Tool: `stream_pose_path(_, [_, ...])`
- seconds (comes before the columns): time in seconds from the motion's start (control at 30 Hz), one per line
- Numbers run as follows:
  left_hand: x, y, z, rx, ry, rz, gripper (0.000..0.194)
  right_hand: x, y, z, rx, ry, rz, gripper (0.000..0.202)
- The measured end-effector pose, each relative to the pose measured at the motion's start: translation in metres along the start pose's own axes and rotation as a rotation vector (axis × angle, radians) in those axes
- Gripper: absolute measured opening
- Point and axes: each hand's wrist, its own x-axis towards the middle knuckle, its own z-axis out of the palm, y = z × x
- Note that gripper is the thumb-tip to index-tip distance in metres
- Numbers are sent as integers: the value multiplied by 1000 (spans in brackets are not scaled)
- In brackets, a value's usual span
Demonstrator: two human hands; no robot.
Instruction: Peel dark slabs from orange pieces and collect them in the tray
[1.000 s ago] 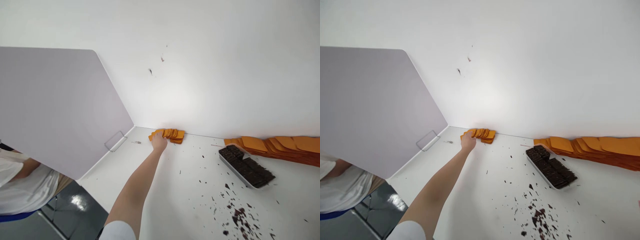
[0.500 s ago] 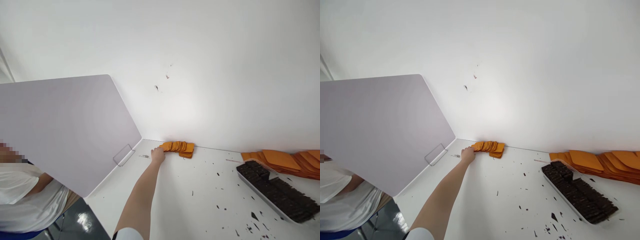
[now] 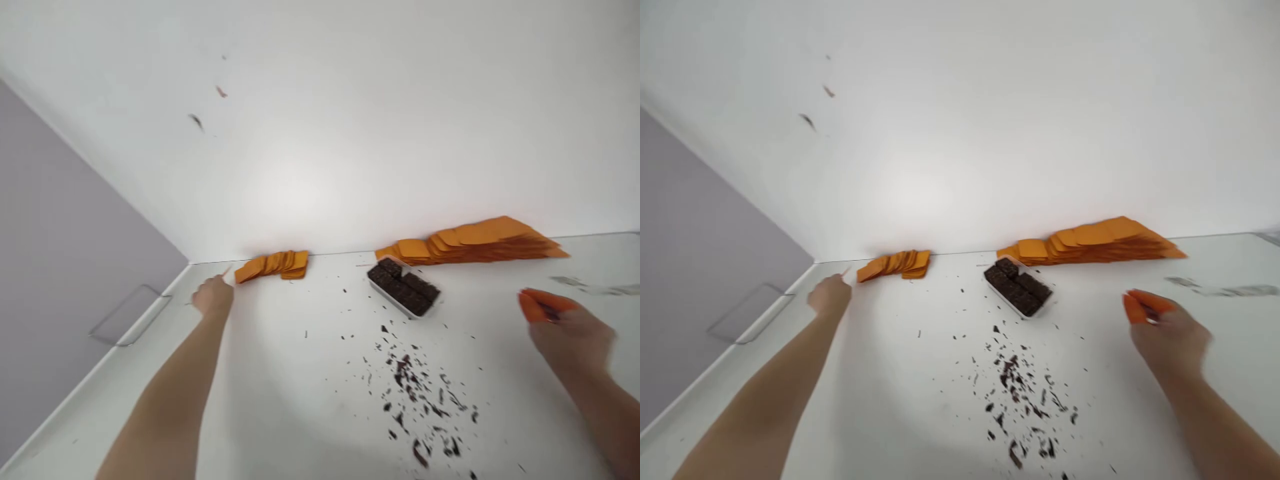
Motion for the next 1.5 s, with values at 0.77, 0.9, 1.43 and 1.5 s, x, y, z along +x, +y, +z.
stream_pose_path(0.77, [-317,132,-23,-1596,-865,535,27,-141,-87,5,625,-822,-41,27])
stream_pose_path(0.9, [-314,134,-5,-1722,-973,613,34,-145,-80,7,715,-849,-40,34])
stream_pose_path(1.43, [-315,133,9,-1739,-1129,550,43,-159,-67,17,573,-882,-58,29])
stream_pose_path(1.5, [-317,133,8,-1725,-1084,562,44,-159,-67,17,498,-853,-70,28])
